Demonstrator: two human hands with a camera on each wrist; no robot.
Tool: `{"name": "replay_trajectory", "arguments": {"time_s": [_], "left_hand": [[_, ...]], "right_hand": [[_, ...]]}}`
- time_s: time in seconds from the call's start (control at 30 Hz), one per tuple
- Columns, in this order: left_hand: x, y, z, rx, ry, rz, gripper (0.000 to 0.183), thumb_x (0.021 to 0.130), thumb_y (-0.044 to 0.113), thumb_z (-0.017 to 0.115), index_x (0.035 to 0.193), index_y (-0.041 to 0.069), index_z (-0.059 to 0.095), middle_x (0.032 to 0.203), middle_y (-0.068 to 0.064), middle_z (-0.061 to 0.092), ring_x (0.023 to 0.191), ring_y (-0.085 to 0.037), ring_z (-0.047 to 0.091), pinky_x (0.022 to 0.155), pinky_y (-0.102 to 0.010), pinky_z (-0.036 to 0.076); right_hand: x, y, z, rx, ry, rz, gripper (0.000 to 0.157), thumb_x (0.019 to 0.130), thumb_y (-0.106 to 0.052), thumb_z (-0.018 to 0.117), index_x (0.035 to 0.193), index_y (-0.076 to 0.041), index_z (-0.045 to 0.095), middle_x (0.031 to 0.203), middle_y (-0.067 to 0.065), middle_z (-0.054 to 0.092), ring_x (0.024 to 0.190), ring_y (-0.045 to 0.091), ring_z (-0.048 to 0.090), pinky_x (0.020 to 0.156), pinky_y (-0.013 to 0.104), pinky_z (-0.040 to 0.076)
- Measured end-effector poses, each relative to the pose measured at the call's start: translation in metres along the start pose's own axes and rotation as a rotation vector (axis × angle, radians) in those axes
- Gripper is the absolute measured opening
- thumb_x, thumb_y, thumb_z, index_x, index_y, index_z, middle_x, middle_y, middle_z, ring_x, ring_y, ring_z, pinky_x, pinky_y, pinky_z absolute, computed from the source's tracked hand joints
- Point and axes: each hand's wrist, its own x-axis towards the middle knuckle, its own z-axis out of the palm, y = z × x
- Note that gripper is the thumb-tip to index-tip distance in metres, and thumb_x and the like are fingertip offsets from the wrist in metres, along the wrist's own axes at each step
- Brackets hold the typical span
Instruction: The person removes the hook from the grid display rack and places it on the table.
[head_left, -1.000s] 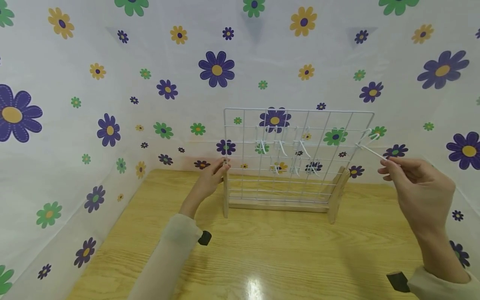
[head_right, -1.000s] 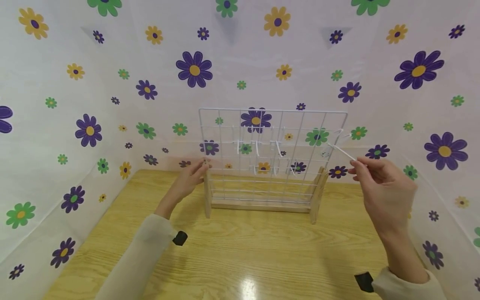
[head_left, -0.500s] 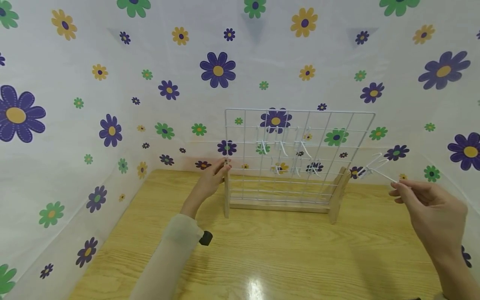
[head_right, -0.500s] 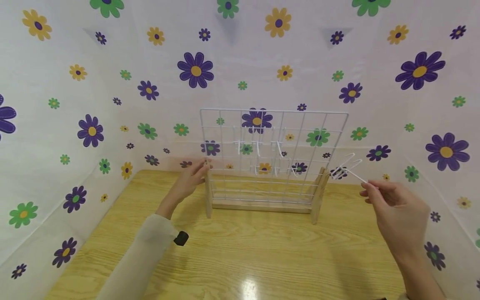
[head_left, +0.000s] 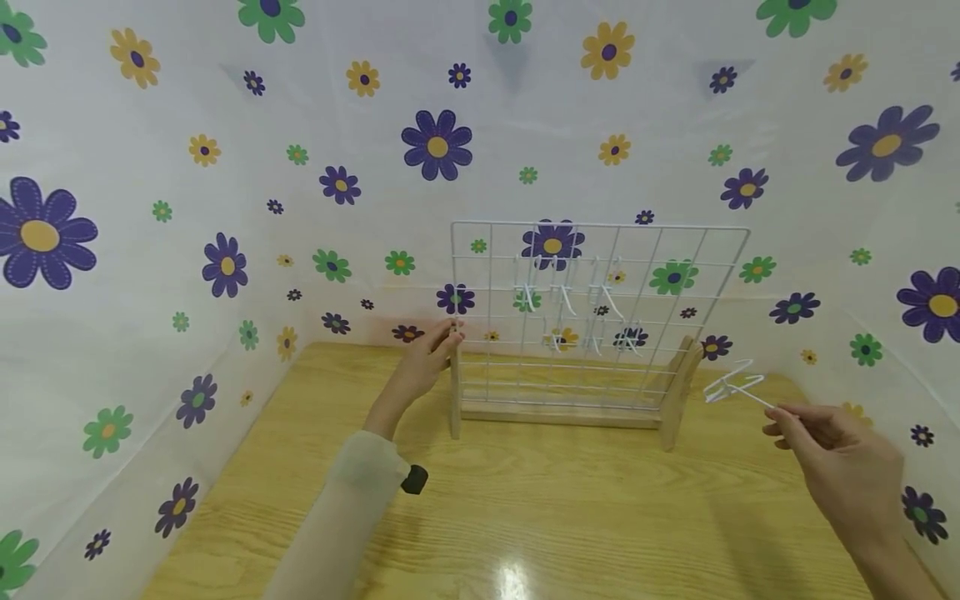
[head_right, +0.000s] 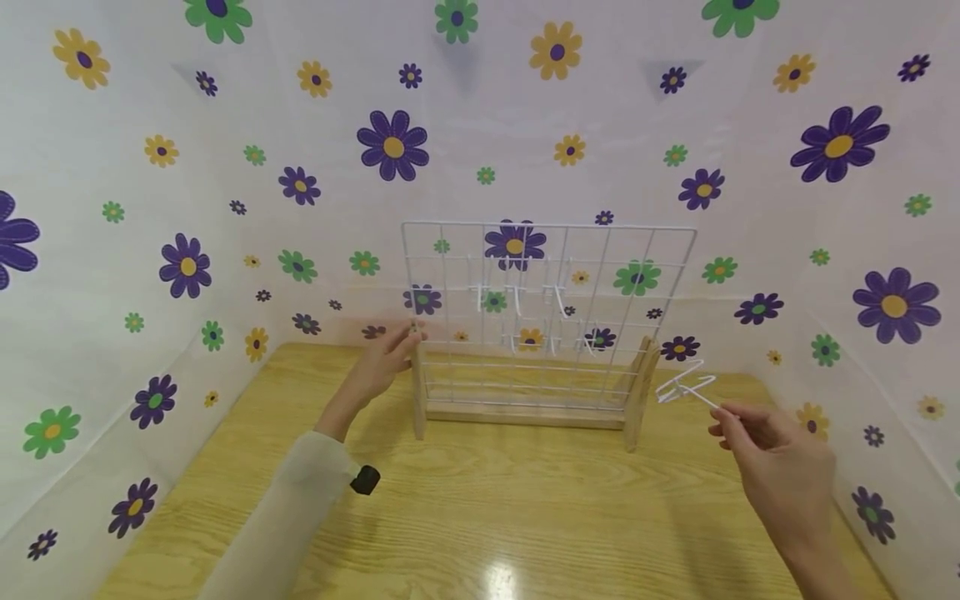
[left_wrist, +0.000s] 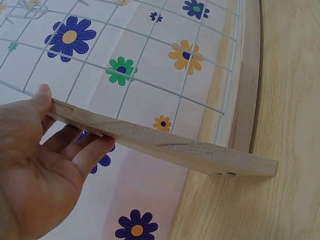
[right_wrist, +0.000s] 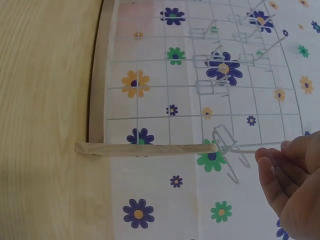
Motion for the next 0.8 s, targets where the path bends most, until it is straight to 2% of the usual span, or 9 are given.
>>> {"name": "replay_trajectory", "arguments": {"time_s": [0.2,0.37,0.67,0.8], "left_hand": [[-0.002,0.002,0.001,-0.007,-0.004,-0.016,0.054,0.111,0.04,0.046,0.159,0.013,0.042,0.154,-0.016,0.049,0.141,-0.035,0.047,0.109,-0.045,0.05],[0.0,0.001,0.001,-0.001,-0.001,-0.008,0.053,0.112,0.039,0.045,0.158,0.014,0.043,0.154,-0.017,0.05,0.141,-0.035,0.048,0.108,-0.045,0.05],[0.0,0.0,0.001,0.003,-0.003,-0.006,0.051,0.112,0.038,0.045,0.157,0.015,0.044,0.153,-0.016,0.051,0.141,-0.035,0.048,0.108,-0.045,0.051],[0.0,0.001,0.0,0.001,-0.003,-0.007,0.05,0.112,0.037,0.045,0.157,0.015,0.045,0.153,-0.017,0.051,0.14,-0.035,0.049,0.108,-0.046,0.051]], "right_hand": [[-0.011,0.011,0.002,-0.011,-0.06,0.02,0.012,0.097,0.004,0.069,0.107,0.008,0.073,0.086,-0.034,0.065,0.068,-0.011,0.064,0.062,0.006,0.054],[-0.02,0.019,0.006,-0.001,-0.068,0.027,0.01,0.094,0.006,0.071,0.104,0.007,0.074,0.083,-0.031,0.066,0.067,-0.008,0.066,0.061,0.008,0.056],[-0.035,0.039,0.014,-0.023,-0.129,0.089,0.01,0.097,-0.001,0.07,0.104,0.006,0.074,0.082,-0.024,0.07,0.066,-0.005,0.067,0.059,0.011,0.056],[-0.04,0.046,0.02,-0.029,-0.134,0.084,0.008,0.096,0.0,0.072,0.1,0.006,0.075,0.079,-0.015,0.073,0.064,-0.003,0.068,0.057,0.013,0.057]]}}
